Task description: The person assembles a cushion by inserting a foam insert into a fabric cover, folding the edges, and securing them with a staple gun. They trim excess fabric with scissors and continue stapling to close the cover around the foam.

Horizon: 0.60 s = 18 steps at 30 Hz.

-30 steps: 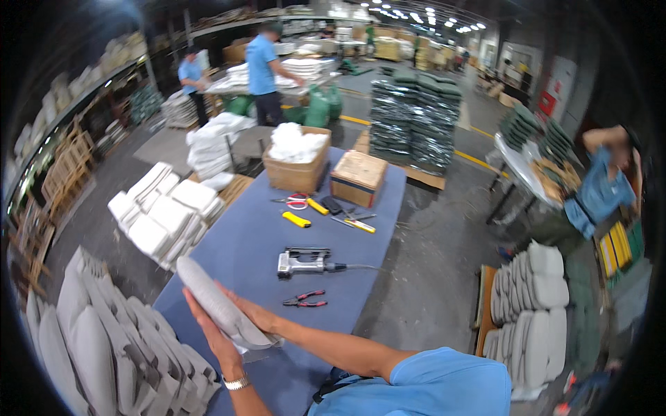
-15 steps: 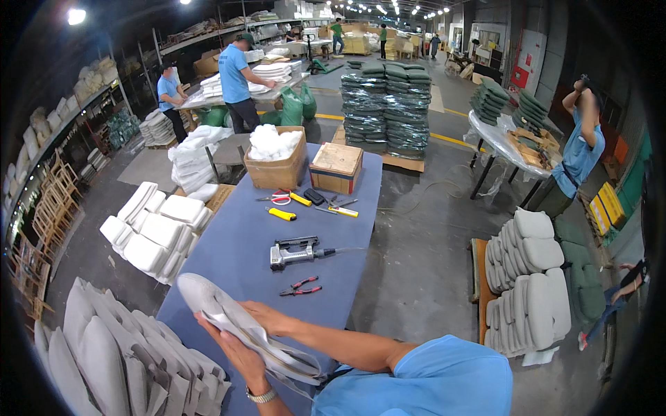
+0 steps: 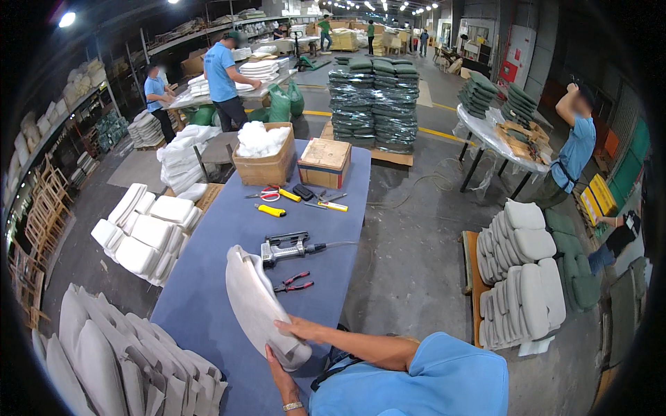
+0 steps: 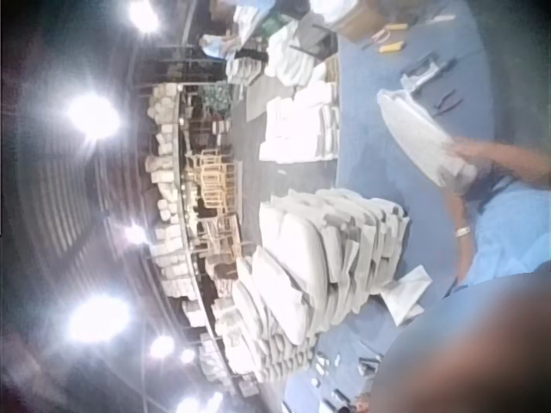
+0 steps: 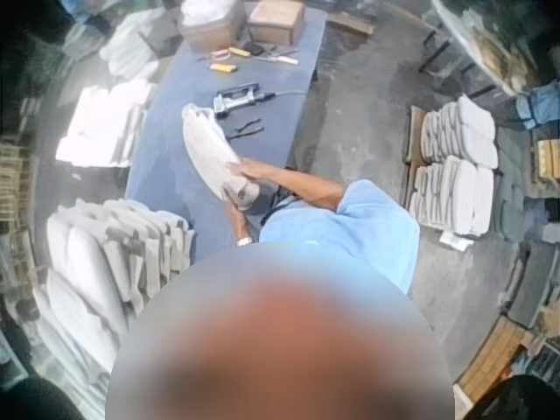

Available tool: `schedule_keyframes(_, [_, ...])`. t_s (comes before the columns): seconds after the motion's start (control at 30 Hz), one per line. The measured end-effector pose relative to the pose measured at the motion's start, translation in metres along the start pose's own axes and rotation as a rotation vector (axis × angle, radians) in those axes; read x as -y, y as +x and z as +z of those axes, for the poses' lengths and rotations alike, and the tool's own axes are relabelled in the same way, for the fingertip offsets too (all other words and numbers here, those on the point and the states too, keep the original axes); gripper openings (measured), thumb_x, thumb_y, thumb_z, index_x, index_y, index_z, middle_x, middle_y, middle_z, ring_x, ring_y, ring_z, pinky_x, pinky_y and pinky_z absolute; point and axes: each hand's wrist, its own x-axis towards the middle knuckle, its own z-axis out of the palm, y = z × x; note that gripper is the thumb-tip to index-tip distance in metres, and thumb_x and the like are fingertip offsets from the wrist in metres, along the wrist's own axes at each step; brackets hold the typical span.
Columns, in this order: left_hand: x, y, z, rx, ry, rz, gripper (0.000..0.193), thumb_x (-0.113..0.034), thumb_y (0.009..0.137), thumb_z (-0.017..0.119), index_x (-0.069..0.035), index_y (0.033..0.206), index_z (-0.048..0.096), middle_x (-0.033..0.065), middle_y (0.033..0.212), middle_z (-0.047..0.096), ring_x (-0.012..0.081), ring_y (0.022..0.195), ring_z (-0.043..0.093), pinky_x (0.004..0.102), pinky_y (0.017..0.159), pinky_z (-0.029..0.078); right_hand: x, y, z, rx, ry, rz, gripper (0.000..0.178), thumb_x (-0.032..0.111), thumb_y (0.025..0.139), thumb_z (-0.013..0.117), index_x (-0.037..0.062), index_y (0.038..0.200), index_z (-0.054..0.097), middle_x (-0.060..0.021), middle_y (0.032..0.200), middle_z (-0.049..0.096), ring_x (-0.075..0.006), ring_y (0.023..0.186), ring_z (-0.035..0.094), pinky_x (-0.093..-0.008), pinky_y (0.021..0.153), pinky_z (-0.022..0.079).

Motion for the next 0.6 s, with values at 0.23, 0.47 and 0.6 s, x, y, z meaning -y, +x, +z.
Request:
schedule_keyframes(0.23, [0.117,-0.006,-0.049,-0.146,0.268,-0.104,0.067,-0.051,0.108,0.047,-0.008,0.159,0.038,0.0099,0.160,0.045,0.0277,0.144,0.044,0.0486,0.113,0.039,-0.030,-0.002,-0.015,-0.275,-0.034,0.007,0.074,0.052,0.099,0.068,0.0022,0.151,0.051,-0.0179,0.132,0.068,-0.0260,0.123,0.064,-0.0382,0.104,0.050])
schedule_keyframes(0.47, [0.055,-0.021,0.008,-0.334,-0.903,-0.392,0.081,-0.070,0.094,0.061,-0.012,0.150,0.049,0.0072,0.141,0.060,0.0253,0.129,0.057,0.0368,0.098,0.051,-0.018,0.000,0.009,-0.194,-0.300,-0.188,0.062,0.042,0.092,0.071,0.0024,0.139,0.060,-0.0214,0.119,0.074,-0.0346,0.107,0.072,-0.0450,0.095,0.055])
schedule_keyframes(0.6, [0.077,-0.005,0.016,-0.399,-1.077,-0.247,0.089,-0.076,0.087,0.065,-0.014,0.149,0.050,0.0077,0.144,0.057,0.0246,0.132,0.055,0.0403,0.103,0.051,0.020,-0.013,0.023,-0.181,-0.509,-0.257,0.062,0.037,0.089,0.071,0.0015,0.138,0.059,-0.0267,0.118,0.072,-0.0419,0.109,0.071,-0.0480,0.095,0.055])
